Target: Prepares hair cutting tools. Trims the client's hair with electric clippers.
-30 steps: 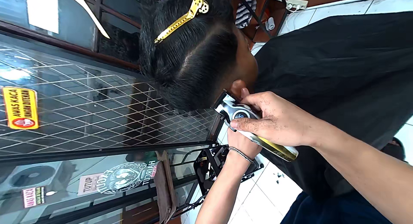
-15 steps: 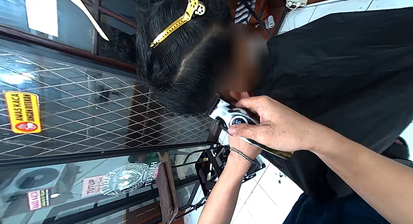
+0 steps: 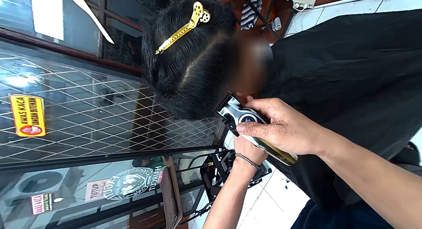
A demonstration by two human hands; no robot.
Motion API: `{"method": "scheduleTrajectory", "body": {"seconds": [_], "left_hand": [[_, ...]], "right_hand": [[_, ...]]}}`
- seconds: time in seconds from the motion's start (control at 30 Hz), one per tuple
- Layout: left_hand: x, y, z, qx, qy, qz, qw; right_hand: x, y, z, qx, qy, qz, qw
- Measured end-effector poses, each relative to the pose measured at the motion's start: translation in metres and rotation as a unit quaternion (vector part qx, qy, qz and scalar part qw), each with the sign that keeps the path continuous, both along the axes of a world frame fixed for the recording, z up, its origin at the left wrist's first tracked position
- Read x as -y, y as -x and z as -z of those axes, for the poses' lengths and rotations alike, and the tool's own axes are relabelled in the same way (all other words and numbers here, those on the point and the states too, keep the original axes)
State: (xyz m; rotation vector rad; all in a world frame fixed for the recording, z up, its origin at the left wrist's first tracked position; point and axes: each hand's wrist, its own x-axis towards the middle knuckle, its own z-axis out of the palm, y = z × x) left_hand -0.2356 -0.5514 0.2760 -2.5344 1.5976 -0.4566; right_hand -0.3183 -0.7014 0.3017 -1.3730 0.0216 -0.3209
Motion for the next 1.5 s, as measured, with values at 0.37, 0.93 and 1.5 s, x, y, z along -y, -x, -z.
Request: {"method": "scheduleTrajectory", "body": {"seconds": [0.37,0.93,1.5], "left_hand": [[0.0,0.003,-0.003,0.013,-0.002,0.003,1.0],[-0.035,0.014,-0.113,-0.049,0.398,0.186,0.897],[-0.03,-0.002,-0.041,-0.049,0.389,0.139,0.909]], "right_hand": [[0.003,-0.002,0.008,0.014,-0.072,-0.047,0.996],[0.037,0.122,0.017,0.229,-0.349,0.054,0.907],[0.013,0.161,0.016,0.179,-0.3,0.139,0.926]]}}
